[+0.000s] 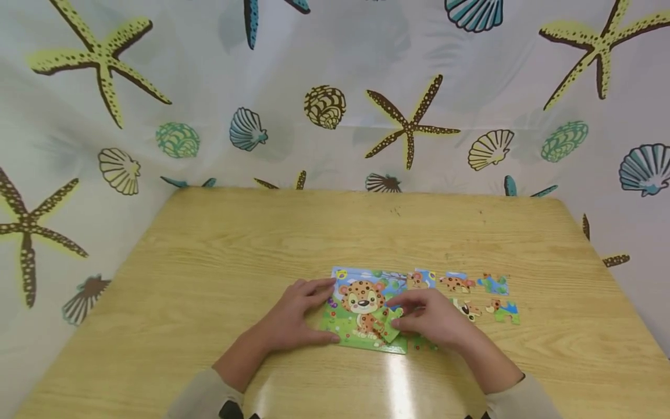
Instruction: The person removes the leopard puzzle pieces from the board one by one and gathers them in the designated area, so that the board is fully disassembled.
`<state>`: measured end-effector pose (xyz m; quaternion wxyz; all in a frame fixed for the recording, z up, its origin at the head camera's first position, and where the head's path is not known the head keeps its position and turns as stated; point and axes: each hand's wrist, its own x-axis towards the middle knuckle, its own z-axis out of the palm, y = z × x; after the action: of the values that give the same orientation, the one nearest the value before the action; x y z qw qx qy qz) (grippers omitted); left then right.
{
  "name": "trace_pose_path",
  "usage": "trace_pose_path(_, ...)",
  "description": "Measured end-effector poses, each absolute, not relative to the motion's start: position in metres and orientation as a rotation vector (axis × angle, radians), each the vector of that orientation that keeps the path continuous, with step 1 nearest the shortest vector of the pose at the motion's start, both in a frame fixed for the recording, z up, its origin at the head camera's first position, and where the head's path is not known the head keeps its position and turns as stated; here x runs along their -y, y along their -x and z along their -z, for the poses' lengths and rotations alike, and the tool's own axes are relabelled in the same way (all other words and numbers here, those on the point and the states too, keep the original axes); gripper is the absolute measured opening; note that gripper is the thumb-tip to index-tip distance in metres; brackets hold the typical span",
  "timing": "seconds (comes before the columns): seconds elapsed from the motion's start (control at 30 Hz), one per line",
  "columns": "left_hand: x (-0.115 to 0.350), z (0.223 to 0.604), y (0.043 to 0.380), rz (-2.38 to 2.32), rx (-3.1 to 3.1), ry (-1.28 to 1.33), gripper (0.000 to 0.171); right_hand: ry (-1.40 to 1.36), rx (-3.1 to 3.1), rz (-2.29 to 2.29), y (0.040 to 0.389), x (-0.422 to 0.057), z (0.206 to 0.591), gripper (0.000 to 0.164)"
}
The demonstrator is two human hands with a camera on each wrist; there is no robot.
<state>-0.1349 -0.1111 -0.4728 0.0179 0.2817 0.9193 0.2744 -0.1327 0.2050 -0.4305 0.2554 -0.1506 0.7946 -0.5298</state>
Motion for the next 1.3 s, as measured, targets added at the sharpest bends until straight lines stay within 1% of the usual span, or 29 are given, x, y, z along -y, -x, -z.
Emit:
trace_pose_path(0.2, 0.109, 0.474, 0.135, -0.866, -2.858, -0.894, 0.100, 0.308, -2.112, 1.535, 0.126, -0.219, 0.434, 0.050)
trace_pose_path(0.47, 0.111, 0.474, 0.135, -0.873, -2.858, -0.887, 0.099, 0.226, -2.168, 1.575, 0.116, -0.234, 0.434, 0.052)
trace_pose_path(0.63, 0.111, 0.473, 0.135, -0.884, -2.854, -0.890, 0.099, 0.115, -2.166, 1.617, 0.109, -0.241, 0.435, 0.055)
trace_pose_path(0.8, 0.110, 0.472, 0.135, -0.873, -2.860, -0.895, 0.099, 0.060, -2.182, 1.655, 0.101, -0.252, 0.439, 0.054)
trace_pose_path(1.07, 0.110, 0.472, 0.134, -0.874, -2.864, -0.904, 0.100, -0.018, -2.205, 1.703, 0.090, -0.274, 0.441, 0.054)
trace_pose_path(1.3, 0.109, 0.473, 0.135, -0.859, -2.859, -0.904, 0.099, -0.121, -2.239, 1.683, 0.086, -0.298, 0.437, 0.058)
